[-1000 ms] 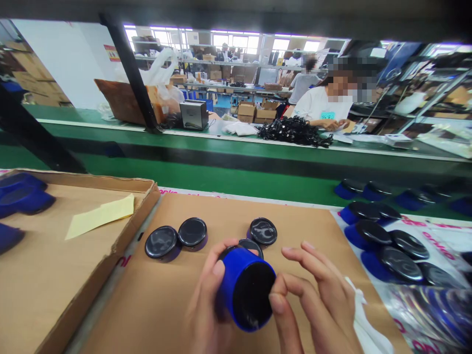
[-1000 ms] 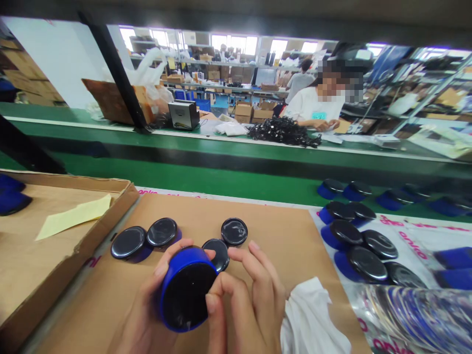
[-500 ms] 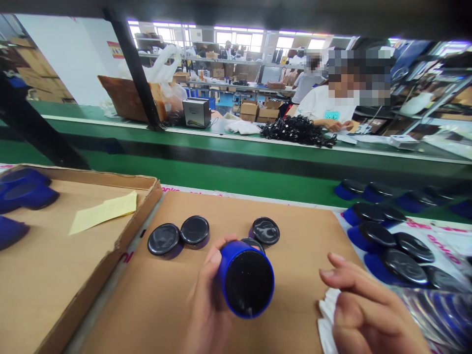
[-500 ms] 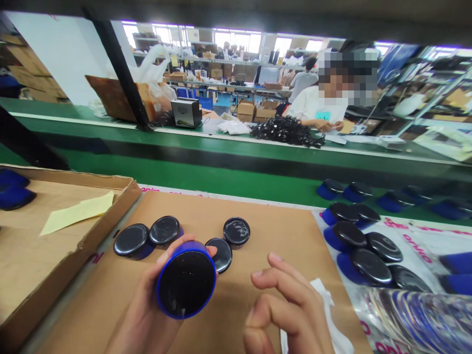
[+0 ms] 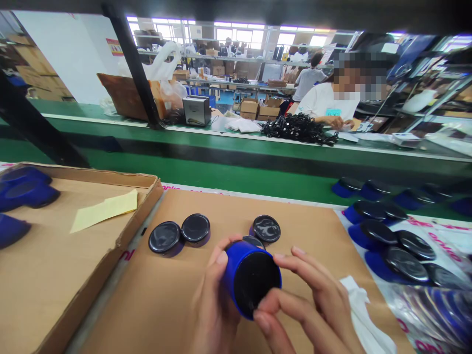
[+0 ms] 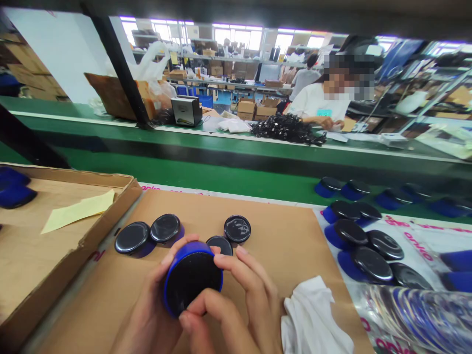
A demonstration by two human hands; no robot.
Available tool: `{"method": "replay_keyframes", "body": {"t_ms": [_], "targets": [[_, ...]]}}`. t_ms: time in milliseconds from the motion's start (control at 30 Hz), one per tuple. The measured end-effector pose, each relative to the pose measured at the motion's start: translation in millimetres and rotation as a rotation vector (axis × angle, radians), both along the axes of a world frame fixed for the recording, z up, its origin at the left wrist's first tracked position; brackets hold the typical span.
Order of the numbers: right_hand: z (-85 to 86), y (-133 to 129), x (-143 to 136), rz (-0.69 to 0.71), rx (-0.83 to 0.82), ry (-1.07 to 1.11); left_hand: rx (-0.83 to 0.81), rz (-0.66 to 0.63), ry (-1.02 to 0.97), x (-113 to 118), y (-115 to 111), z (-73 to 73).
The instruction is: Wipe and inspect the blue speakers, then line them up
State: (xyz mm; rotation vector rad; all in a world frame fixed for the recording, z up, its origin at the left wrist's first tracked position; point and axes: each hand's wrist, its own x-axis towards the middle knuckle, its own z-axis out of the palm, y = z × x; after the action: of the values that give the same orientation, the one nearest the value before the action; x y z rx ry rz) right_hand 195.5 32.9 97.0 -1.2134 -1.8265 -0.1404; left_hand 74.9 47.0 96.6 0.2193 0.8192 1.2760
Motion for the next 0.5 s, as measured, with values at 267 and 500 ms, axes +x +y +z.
{"method": "replay_keyframes", "body": {"t_ms": [267, 500], "targets": [[2.6, 15.4, 7.3, 0.015, 0.022, -0.015, -0.034, -0.039, 0.006, -3.2, -1.6, 0.1], [-5.1, 13.1, 32.2, 0.246, 0.029, -0.221, -0.031, -0.046, -0.039, 0.7, -3.7, -1.2]]}}
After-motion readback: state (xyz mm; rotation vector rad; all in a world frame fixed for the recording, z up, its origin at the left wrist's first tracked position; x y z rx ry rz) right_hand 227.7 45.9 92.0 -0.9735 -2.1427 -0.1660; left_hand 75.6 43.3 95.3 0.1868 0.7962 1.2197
